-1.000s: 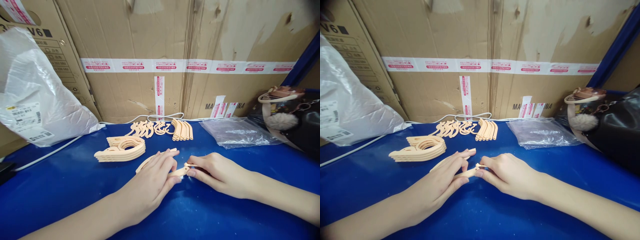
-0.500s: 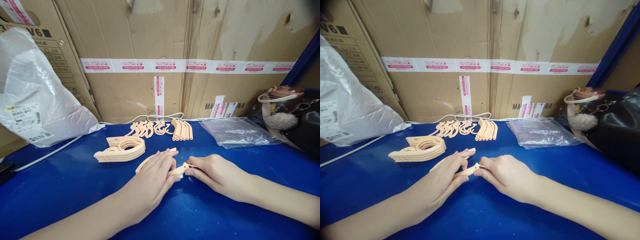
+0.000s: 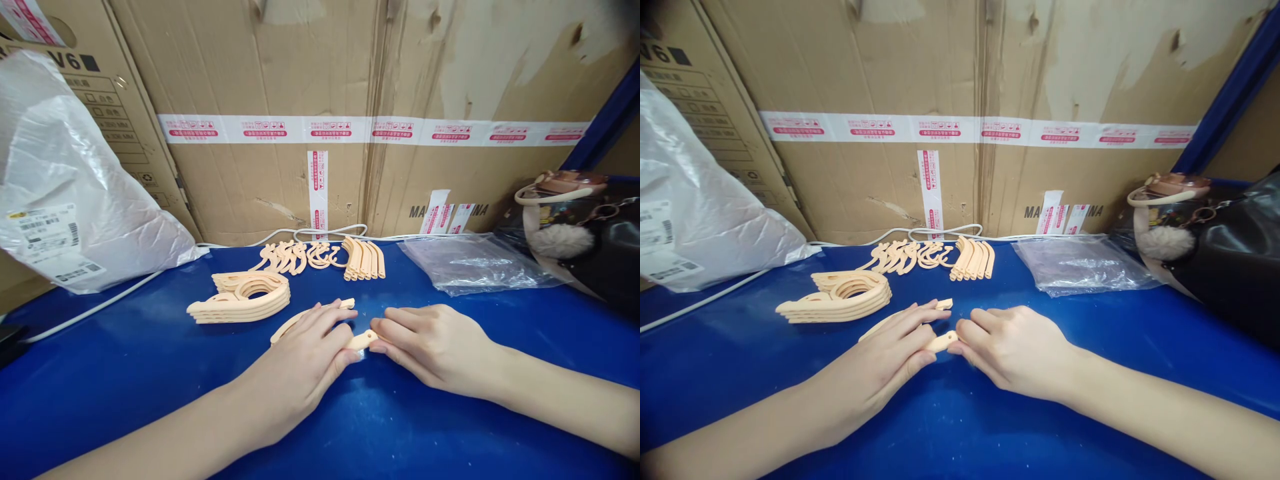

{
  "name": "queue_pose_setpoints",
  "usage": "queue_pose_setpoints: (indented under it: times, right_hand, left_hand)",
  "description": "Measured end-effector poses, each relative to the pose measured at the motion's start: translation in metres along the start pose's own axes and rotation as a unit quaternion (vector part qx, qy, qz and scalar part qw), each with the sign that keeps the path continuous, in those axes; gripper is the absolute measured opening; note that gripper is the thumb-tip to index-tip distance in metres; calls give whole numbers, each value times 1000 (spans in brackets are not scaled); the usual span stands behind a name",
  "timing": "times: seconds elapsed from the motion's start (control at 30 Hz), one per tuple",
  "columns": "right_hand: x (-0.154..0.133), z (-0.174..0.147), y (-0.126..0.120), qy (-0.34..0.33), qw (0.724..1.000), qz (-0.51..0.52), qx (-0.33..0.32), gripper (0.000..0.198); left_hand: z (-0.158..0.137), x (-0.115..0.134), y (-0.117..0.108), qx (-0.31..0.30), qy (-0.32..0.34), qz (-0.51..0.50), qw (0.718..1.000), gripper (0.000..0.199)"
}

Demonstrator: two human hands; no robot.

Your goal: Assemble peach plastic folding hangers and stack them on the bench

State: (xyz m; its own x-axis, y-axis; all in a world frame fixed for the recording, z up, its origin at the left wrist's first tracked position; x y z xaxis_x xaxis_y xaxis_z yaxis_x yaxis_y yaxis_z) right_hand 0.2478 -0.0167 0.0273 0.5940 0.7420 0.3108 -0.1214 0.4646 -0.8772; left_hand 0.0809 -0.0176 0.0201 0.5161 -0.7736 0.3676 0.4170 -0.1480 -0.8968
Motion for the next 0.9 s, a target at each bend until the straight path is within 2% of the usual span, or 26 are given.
queue_pose_setpoints:
  times: [0.47,0.57,0.73,0.8,0.9]
  right_hand:
    - [-2,2,-4,-18,999,30,26,37]
    - [1,1,-3,-4,998,66,-15,34]
    - [12,-1,-10,46,968,208,-130,8]
    - [14,1,-17,37,961,230,-149,1]
    - [15,2,-27,9,949,270,-162,9]
  left_hand:
    - [-1,1,2,-7,14,11,1000,22]
    - [-1,-1,-1,-16,-3,-7,1000,23]
    - [-1,-16,-7,7,-91,-76,993,17]
    - [-1,-22,-6,14,-105,-99,989,30]
    - [0,-27,-3,36,-110,-127,985,43]
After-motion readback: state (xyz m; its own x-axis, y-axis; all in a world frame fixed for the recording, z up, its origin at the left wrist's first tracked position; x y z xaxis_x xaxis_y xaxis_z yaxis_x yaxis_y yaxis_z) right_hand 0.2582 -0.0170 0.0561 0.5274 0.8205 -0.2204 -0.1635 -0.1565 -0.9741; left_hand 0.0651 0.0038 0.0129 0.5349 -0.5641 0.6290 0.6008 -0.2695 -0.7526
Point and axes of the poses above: each hand's wrist, its own z-axis towards the middle knuckle, its own y-axis out of the palm, x = y × z, the point moved 4 cm from there along z, towards the middle knuckle, and after that the axes turned 4 degrees about -z, right-handed, at the moved point
